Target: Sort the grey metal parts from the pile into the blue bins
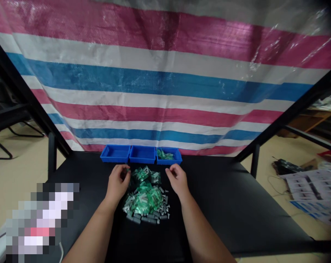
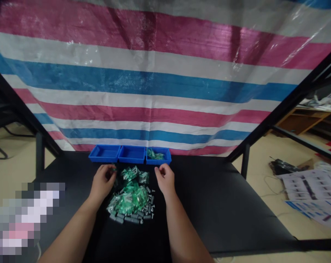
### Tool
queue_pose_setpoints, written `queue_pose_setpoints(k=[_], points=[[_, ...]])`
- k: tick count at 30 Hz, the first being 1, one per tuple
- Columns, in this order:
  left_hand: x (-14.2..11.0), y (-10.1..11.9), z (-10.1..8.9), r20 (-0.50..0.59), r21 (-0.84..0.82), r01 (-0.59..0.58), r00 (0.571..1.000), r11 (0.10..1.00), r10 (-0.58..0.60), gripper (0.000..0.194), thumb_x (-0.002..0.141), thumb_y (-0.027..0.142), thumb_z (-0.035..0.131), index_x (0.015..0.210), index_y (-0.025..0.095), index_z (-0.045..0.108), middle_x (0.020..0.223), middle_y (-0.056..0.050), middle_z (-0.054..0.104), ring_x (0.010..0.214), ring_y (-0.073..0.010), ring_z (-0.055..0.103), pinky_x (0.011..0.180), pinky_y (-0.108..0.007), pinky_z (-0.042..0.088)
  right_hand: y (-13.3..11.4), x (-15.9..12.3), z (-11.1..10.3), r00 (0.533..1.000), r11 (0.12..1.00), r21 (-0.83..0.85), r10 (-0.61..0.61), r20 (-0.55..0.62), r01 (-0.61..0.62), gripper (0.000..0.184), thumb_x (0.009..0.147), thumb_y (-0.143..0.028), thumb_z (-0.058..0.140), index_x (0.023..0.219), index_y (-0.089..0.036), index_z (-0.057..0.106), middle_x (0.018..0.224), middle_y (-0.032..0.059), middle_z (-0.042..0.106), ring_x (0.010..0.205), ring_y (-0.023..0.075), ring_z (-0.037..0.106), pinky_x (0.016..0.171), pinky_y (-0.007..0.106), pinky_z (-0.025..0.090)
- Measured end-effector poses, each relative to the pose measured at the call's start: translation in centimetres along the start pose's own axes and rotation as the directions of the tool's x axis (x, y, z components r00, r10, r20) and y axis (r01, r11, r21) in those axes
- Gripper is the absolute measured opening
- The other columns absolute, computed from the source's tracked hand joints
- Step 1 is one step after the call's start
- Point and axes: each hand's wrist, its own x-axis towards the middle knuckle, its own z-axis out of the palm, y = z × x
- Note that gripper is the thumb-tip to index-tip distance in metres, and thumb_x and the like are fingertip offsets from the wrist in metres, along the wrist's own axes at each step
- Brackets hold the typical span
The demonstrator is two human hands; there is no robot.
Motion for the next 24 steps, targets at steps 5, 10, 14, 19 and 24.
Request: queue_pose_setpoints(k=[5,10,14,19,24], points=[[-0.6,1.9,0.8,0.173,-0.426,0.132,0.983,0.895,-0.063,0.021,0.087,0.039,0.064,0.092,0.021,0.057,0.079,-0.001,0.062,0.072,-0.015,0.062,0.066,-0.026,0.05,-1.9,-1.4,2.0,0.921,0.975,-0.029,-0.2,0.335,0.222,0.035,0.084,-0.032,0.068,0.117,-0.023,0.061,0.11,0.0076,0.067,0.089,0.0196,0.064,0.077,0.031,0.054],[-1.4,3.3,1.5,0.346,-0.507,0.164,0.938,0.846,0.026,0.024,0.085,0.041,0.067,0.091,0.019,0.06,0.082,-0.003,0.065,0.076,-0.016,0.063,0.072,-0.027,0.051,-2.6,-2.4,3.5,0.849,0.994,0.021,-0.106,0.517,0.111,0.022,0.088,-0.031,0.062,0.109,-0.023,0.063,0.086,0.0015,0.066,0.072,0.0152,0.06,0.065,0.027,0.05],[-0.9,3.0,1.0,0.255,-0.348,0.023,0.964,0.937,0.071,0.027,0.088,0.039,0.063,0.107,0.02,0.062,0.098,-0.007,0.069,0.095,-0.0204,0.064,0.089,-0.034,0.05,-2.1,-1.7,2.9,0.884,0.997,0.075,-0.055,0.464,0.023,0.013,0.087,-0.034,0.063,0.084,-0.021,0.061,0.068,-0.0028,0.056,0.055,0.0112,0.052,0.053,0.023,0.043],[0.0,0.8,0.1,0.138,0.208,-0.003,0.99,0.978,-0.027,0.025,0.083,0.038,0.063,0.102,0.022,0.068,0.105,-0.009,0.067,0.101,-0.0277,0.059,0.094,-0.044,0.045,-1.2,0.0,2.1,0.995,0.966,0.257,0.019,-0.099,0.007,0.026,0.087,-0.044,0.066,0.094,-0.021,0.057,0.084,0.002,0.065,0.067,0.0163,0.066,0.065,0.031,0.056],[-0.3,0.3,0.1,0.23,0.465,0.016,0.963,0.885,-0.138,0.037,0.082,0.047,0.063,0.11,0.025,0.071,0.112,-0.01,0.066,0.106,-0.0335,0.056,0.087,-0.044,0.044,0.5,0.4,2.0,0.981,0.983,0.184,0.049,-0.186,-0.014,0.034,0.081,-0.046,0.071,0.096,-0.021,0.055,0.101,0.0095,0.068,0.095,0.0234,0.069,0.087,0.04,0.058]])
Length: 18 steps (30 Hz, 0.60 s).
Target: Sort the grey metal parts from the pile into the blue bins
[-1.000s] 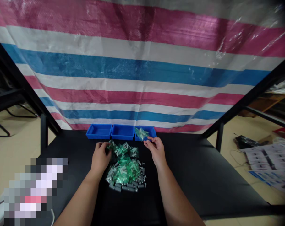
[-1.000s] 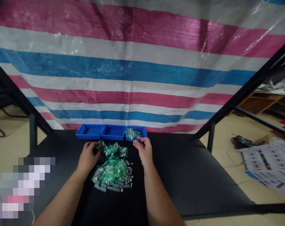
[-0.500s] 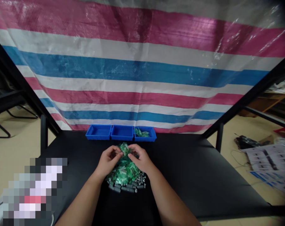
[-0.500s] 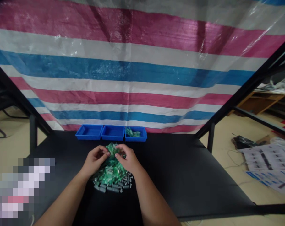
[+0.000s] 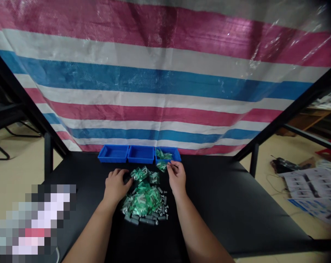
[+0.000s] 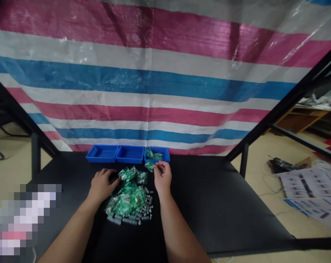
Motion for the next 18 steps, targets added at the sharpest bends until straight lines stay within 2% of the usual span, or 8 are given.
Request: queue_pose_setpoints(k=[3,6,9,11,14,18], points=[[-0.1,0.4,0.0,0.053,0.013,-0.008,0.999,1.0,0.008,0.03,0.084,0.047,0.06,0.105,0.028,0.071,0.111,-0.009,0.067,0.105,-0.033,0.056,0.082,-0.042,0.044,1.0,0.0,-0.1,0.998,0.995,-0.104,0.01,0.064,-0.003,0.03,0.08,-0.042,0.069,0.096,-0.021,0.056,0.095,0.0089,0.068,0.093,0.0241,0.069,0.084,0.039,0.057],[-0.1,0.5,-0.1,0.074,-0.001,-0.014,0.997,1.0,0.014,0.023,0.084,0.042,0.06,0.098,0.028,0.072,0.108,-0.008,0.068,0.104,-0.0323,0.056,0.08,-0.041,0.042,1.5,-0.1,-0.3,0.985,0.956,-0.29,0.001,0.174,0.05,0.025,0.078,-0.034,0.067,0.097,-0.019,0.061,0.095,0.0088,0.067,0.085,0.0227,0.067,0.075,0.037,0.057],[-0.1,0.5,-0.2,0.059,-0.035,-0.009,0.998,0.999,0.011,0.021,0.084,0.04,0.061,0.097,0.027,0.071,0.107,-0.008,0.068,0.102,-0.0313,0.057,0.08,-0.04,0.042,1.5,-0.2,-0.5,0.945,0.872,-0.462,-0.002,0.328,0.162,0.034,0.073,-0.021,0.066,0.107,-0.02,0.067,0.108,0.0107,0.065,0.086,0.0232,0.065,0.073,0.036,0.057],[-0.2,0.6,-0.2,0.039,-0.061,-0.006,0.999,0.998,0.008,0.03,0.085,0.046,0.061,0.106,0.027,0.071,0.11,-0.009,0.067,0.103,-0.0314,0.056,0.082,-0.041,0.042,1.3,-0.3,-0.6,0.908,0.803,-0.533,-0.023,0.418,0.265,0.041,0.07,-0.013,0.065,0.111,-0.021,0.068,0.115,0.0111,0.064,0.096,0.0258,0.063,0.078,0.038,0.056],[-0.2,0.9,0.0,0.035,-0.058,-0.013,0.999,0.998,0.015,0.042,0.084,0.054,0.06,0.116,0.027,0.07,0.118,-0.011,0.064,0.109,-0.033,0.053,0.086,-0.044,0.041,0.8,-0.3,-0.5,0.875,0.733,-0.575,-0.058,0.48,0.364,0.038,0.072,-0.008,0.059,0.105,-0.022,0.071,0.11,0.0099,0.067,0.1,0.0265,0.062,0.089,0.041,0.053],[-0.1,1.0,0.1,0.054,-0.048,-0.015,0.998,0.999,0.017,0.038,0.083,0.053,0.063,0.11,0.028,0.07,0.118,-0.011,0.064,0.111,-0.0337,0.052,0.086,-0.044,0.04,0.3,-0.1,-0.5,0.888,0.788,-0.509,-0.099,0.45,0.346,0.022,0.085,-0.019,0.055,0.099,-0.022,0.071,0.099,0.0079,0.07,0.085,0.0226,0.064,0.08,0.036,0.053]])
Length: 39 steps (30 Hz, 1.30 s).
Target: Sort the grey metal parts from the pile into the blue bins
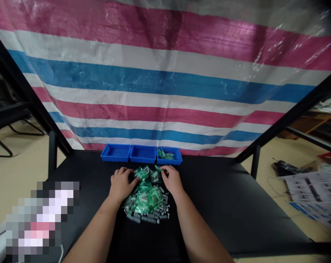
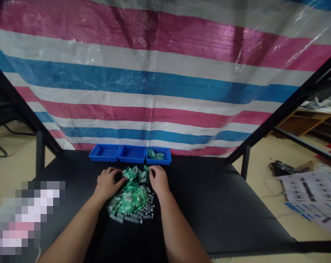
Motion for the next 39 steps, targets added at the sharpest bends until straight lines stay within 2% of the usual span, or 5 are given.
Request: queue_pose_setpoints(k=[15,21,26,34,39], points=[[0.1,0.0,-1.0,-0.089,-0.25,-0.036,0.996,0.968,0.014,0.018,0.087,0.041,0.061,0.091,0.024,0.064,0.083,-0.001,0.069,0.075,-0.0198,0.063,0.074,-0.032,0.043,0.4,0.6,-0.2,0.894,0.597,0.779,0.434,-0.113,-0.191,0.051,0.072,-0.052,0.078,0.083,-0.025,0.036,0.088,0.0024,0.07,0.078,0.0219,0.072,0.064,0.033,0.059],[-0.6,1.3,-0.9,-0.189,-0.425,-0.222,0.97,0.877,0.153,0.023,0.087,0.044,0.064,0.087,0.022,0.068,0.089,-0.004,0.071,0.087,-0.0209,0.064,0.085,-0.035,0.045,-1.8,-0.8,-0.2,1.0,0.905,0.424,0.023,0.02,-0.029,0.025,0.083,-0.04,0.07,0.098,-0.022,0.061,0.093,0.0044,0.067,0.081,0.0184,0.065,0.075,0.032,0.055],[-0.9,2.2,-0.3,-0.135,-0.552,-0.251,0.968,0.795,0.212,0.024,0.088,0.043,0.065,0.098,0.022,0.071,0.097,-0.006,0.073,0.094,-0.0219,0.065,0.089,-0.036,0.048,-3.7,-1.4,-0.2,0.948,0.906,0.422,-0.141,0.287,0.007,0.016,0.086,-0.033,0.067,0.097,-0.021,0.068,0.084,0.0018,0.066,0.073,0.0163,0.062,0.066,0.027,0.051],[0.2,0.1,0.5,-0.134,-0.261,-0.229,0.971,0.938,0.199,0.035,0.084,0.039,0.066,0.115,0.023,0.066,0.113,-0.007,0.068,0.105,-0.0269,0.059,0.094,-0.042,0.045,-1.9,0.2,-0.1,0.891,0.532,0.835,0.436,-0.126,-0.142,0.05,0.068,-0.04,0.086,0.103,-0.024,0.053,0.086,-0.0036,0.065,0.071,0.0156,0.07,0.071,0.034,0.061],[0.2,0.2,0.8,-0.02,-0.111,-0.19,0.982,0.975,0.189,0.035,0.083,0.041,0.066,0.115,0.027,0.068,0.114,-0.007,0.067,0.105,-0.0287,0.056,0.091,-0.043,0.044,-1.0,-0.1,0.0,0.825,0.526,0.761,0.565,0.022,-0.38,0.053,0.063,-0.046,0.086,0.101,-0.021,0.057,0.079,-0.0032,0.062,0.06,0.0154,0.065,0.057,0.032,0.059]])
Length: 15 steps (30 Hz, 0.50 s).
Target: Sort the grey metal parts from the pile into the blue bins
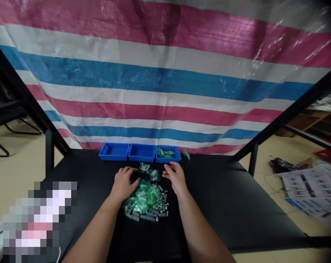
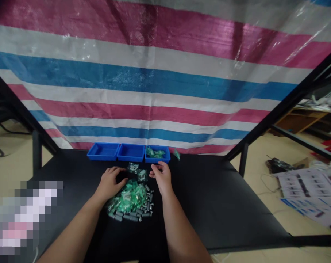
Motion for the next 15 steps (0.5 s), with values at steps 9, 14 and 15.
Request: queue_pose_setpoints(k=[9,14,15], points=[[-0.2,0.3,-0.2,0.031,0.014,-0.007,1.0,1.0,0.007,0.032,0.087,0.042,0.062,0.117,0.035,0.069,0.121,-0.003,0.065,0.109,-0.0288,0.056,0.088,-0.043,0.042,-2.3,4.8,-8.5,0.704,0.379,-0.891,-0.703,-0.102,0.25,0.044,0.081,-0.036,0.058,0.12,-0.016,0.065,0.123,0.0179,0.06,0.115,0.0332,0.054,0.098,0.049,0.043],[0.1,0.4,0.2,0.022,0.033,-0.001,1.0,0.999,0.0,0.039,0.09,0.039,0.058,0.128,0.041,0.063,0.142,-0.002,0.058,0.127,-0.0328,0.048,0.096,-0.049,0.038,-2.5,7.8,-14.0,0.902,0.154,-0.988,-0.428,-0.051,0.017,0.044,0.088,-0.034,0.054,0.129,-0.023,0.062,0.131,0.0155,0.06,0.125,0.0382,0.049,0.104,0.06,0.032],[0.1,0.5,0.3,0.023,0.036,0.002,1.0,0.999,-0.003,0.041,0.09,0.039,0.058,0.131,0.041,0.062,0.146,-0.001,0.055,0.129,-0.0333,0.047,0.098,-0.052,0.036,-2.2,7.8,-14.4,0.91,0.13,-0.991,-0.415,-0.017,0.041,0.039,0.089,-0.031,0.051,0.125,-0.022,0.065,0.124,0.0149,0.064,0.119,0.0357,0.054,0.101,0.056,0.036]])
